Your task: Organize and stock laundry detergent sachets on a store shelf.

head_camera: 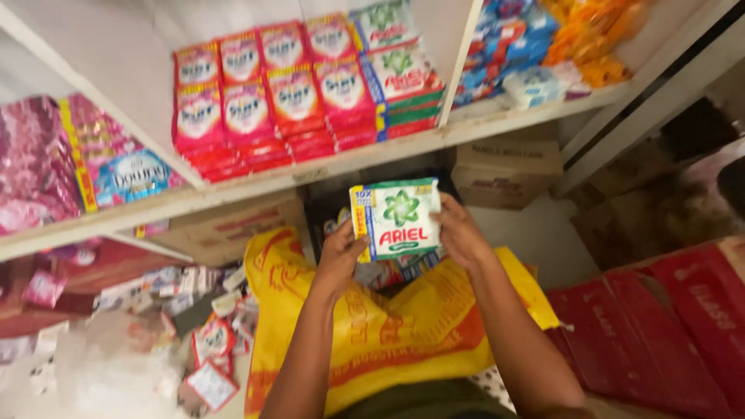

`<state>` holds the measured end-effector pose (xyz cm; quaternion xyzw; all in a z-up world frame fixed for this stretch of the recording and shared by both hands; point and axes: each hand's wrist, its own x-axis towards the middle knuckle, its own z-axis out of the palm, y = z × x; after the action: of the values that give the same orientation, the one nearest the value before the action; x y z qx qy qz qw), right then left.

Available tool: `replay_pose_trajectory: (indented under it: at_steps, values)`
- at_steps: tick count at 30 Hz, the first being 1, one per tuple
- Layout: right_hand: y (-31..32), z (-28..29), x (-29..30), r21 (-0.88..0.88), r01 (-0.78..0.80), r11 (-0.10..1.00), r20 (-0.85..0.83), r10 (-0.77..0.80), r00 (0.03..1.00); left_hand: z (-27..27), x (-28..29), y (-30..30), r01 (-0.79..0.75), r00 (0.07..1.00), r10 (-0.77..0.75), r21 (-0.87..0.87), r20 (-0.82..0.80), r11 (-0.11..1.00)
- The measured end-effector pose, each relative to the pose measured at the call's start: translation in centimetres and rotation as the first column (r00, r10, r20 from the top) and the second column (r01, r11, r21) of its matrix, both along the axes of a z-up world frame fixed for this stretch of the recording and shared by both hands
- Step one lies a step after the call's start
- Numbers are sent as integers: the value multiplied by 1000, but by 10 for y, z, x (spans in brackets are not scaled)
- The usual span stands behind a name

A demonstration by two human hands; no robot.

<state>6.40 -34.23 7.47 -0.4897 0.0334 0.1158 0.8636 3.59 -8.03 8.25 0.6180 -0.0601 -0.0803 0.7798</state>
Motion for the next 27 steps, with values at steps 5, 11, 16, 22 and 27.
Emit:
replay_pose_trajectory:
  at_steps: [5,11,16,22,27]
  values:
    - [-2,18,35,-170,112,979,136,-90,987,32,35,-4,-19,999,20,19,-40,1000]
    - [10,80,147,-389,471,792,602,-169,781,73,140,-13,-212,962,175,169,211,963]
    - [22,127,269,-535,706,465,722,-183,667,109,268,-20,-323,907,230,232,354,917]
    - [38,135,372,-527,823,211,831,-72,551,105,393,-24,-420,848,218,360,483,833]
    - [43,114,436,-564,824,-55,816,118,566,91,438,-25,-510,836,266,500,480,700]
